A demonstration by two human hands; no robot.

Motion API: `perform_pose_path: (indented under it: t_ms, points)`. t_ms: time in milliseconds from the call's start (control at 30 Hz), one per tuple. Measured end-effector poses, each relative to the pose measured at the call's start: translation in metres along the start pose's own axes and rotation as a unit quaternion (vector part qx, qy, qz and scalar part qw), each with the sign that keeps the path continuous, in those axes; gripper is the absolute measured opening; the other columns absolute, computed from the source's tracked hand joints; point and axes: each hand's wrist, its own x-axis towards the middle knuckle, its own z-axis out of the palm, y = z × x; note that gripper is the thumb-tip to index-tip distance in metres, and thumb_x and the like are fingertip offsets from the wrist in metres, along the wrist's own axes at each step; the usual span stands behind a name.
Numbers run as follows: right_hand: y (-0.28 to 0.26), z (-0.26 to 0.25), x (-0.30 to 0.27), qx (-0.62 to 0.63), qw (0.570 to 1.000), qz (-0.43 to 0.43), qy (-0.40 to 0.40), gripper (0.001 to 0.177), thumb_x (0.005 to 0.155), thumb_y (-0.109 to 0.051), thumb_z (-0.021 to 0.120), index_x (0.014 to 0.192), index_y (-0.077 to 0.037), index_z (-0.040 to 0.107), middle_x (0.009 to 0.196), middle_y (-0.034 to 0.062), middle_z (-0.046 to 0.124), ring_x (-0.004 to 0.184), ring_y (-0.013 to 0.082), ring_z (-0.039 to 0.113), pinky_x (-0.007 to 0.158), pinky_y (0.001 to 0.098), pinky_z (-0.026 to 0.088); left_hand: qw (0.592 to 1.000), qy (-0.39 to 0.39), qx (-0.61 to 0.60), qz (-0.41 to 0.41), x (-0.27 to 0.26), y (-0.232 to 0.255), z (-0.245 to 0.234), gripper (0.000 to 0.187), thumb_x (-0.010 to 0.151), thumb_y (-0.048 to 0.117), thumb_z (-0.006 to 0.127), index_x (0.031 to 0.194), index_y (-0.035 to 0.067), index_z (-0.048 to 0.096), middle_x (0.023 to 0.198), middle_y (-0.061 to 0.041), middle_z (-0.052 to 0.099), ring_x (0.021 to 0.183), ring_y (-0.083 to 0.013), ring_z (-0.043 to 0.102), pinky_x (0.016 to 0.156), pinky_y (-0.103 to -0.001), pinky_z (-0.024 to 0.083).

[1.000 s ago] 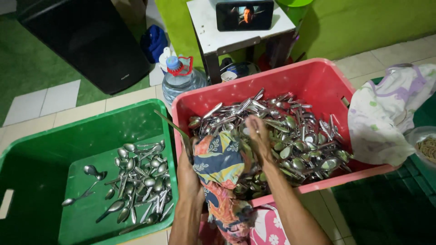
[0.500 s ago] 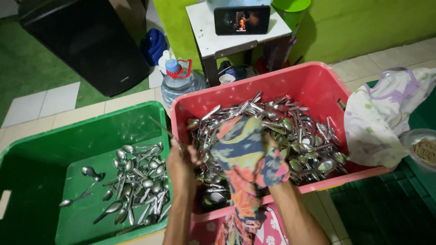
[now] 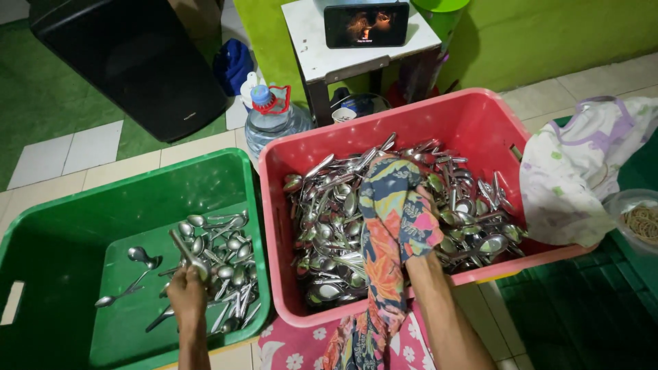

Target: Polishing metal spoons using a cloth and moving them from a red bin to a green bin.

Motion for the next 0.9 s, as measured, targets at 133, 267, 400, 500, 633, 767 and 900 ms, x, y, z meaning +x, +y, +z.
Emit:
perform_pose_path:
  t_ms: [133, 267, 400, 500, 633, 767, 900]
  points:
    - [0.003, -0.077, 0.002, -0.035, 0.998, -0.017, 0.044, 0.02, 0.107, -0.004, 0.046, 0.118, 0.013, 0.047, 0.088, -0.0014, 0.063, 0.097, 0.0056, 0.051, 0.093, 0.0183, 0.042, 0.983, 0.023, 0.179, 0.026, -0.004, 0.002, 0.004, 0.042, 0.104, 0.017, 0.056, 0.134, -0.012, 0.056, 0.118, -0.032, 0.066, 0.087, -0.0393, 0.066, 0.07, -0.048, 0.055]
    - [-0.016, 0.049, 0.002, -0.074, 0.993, -0.027, 0.088, 0.02, 0.107, -0.003, 0.045, 0.114, 0.015, 0.047, 0.088, -0.0011, 0.061, 0.097, 0.0044, 0.05, 0.093, 0.0161, 0.041, 0.959, 0.045, 0.167, 0.224, -0.054, 0.071, 0.036, 0.036, 0.096, 0.016, 0.06, 0.127, -0.002, 0.064, 0.13, -0.024, 0.06, 0.125, -0.0386, 0.051, 0.107, -0.051, 0.041]
    - [-0.015, 0.081, -0.005, -0.113, 0.983, -0.029, 0.14, 0.02, 0.107, -0.003, 0.043, 0.111, 0.017, 0.048, 0.088, -0.0008, 0.06, 0.098, 0.0033, 0.048, 0.092, 0.0138, 0.041, 0.939, 0.001, 0.103, 0.327, -0.076, 0.106, 0.092, 0.025, 0.093, 0.005, 0.062, 0.117, 0.001, 0.067, 0.121, -0.017, 0.066, 0.114, -0.0311, 0.059, 0.103, -0.043, 0.046]
    - [-0.009, 0.084, -0.005, -0.138, 0.974, -0.031, 0.174, 0.022, 0.108, -0.003, 0.042, 0.109, 0.018, 0.048, 0.088, -0.0005, 0.059, 0.098, 0.0024, 0.047, 0.092, 0.0121, 0.04, 0.927, -0.085, 0.082, 0.355, -0.077, 0.107, 0.138, 0.019, 0.102, 0.013, 0.059, 0.115, 0.005, 0.07, 0.103, -0.018, 0.073, 0.104, -0.0384, 0.068, 0.096, -0.047, 0.05]
    - [-0.014, 0.083, 0.001, -0.173, 0.96, -0.044, 0.216, 0.024, 0.108, -0.002, 0.04, 0.105, 0.02, 0.048, 0.088, -0.0002, 0.057, 0.099, 0.0012, 0.046, 0.092, 0.0098, 0.039, 0.914, -0.202, 0.211, 0.282, -0.047, 0.055, 0.212, 0.024, 0.096, 0.026, 0.06, 0.114, 0.015, 0.07, 0.101, -0.012, 0.073, 0.104, -0.0351, 0.069, 0.094, -0.049, 0.053]
    - [-0.031, 0.087, 0.016, -0.216, 0.941, -0.066, 0.25, 0.027, 0.109, -0.002, 0.038, 0.102, 0.022, 0.048, 0.088, 0.0002, 0.055, 0.1, 0.0001, 0.044, 0.092, 0.0075, 0.039, 0.863, -0.245, 0.324, 0.299, 0.0, -0.011, 0.296, 0.032, 0.084, 0.031, 0.071, 0.115, 0.025, 0.066, 0.107, -0.003, 0.069, 0.107, -0.0289, 0.069, 0.092, -0.045, 0.057]
    - [-0.039, 0.085, 0.02, -0.251, 0.919, -0.089, 0.292, 0.03, 0.109, -0.001, 0.037, 0.099, 0.024, 0.049, 0.088, 0.0005, 0.054, 0.101, -0.0011, 0.043, 0.092, 0.0052, 0.038, 0.849, -0.237, 0.343, 0.324, -0.022, 0.028, 0.308, 0.038, 0.085, 0.031, 0.069, 0.119, 0.016, 0.061, 0.123, -0.01, 0.064, 0.114, -0.035, 0.066, 0.095, -0.049, 0.057]
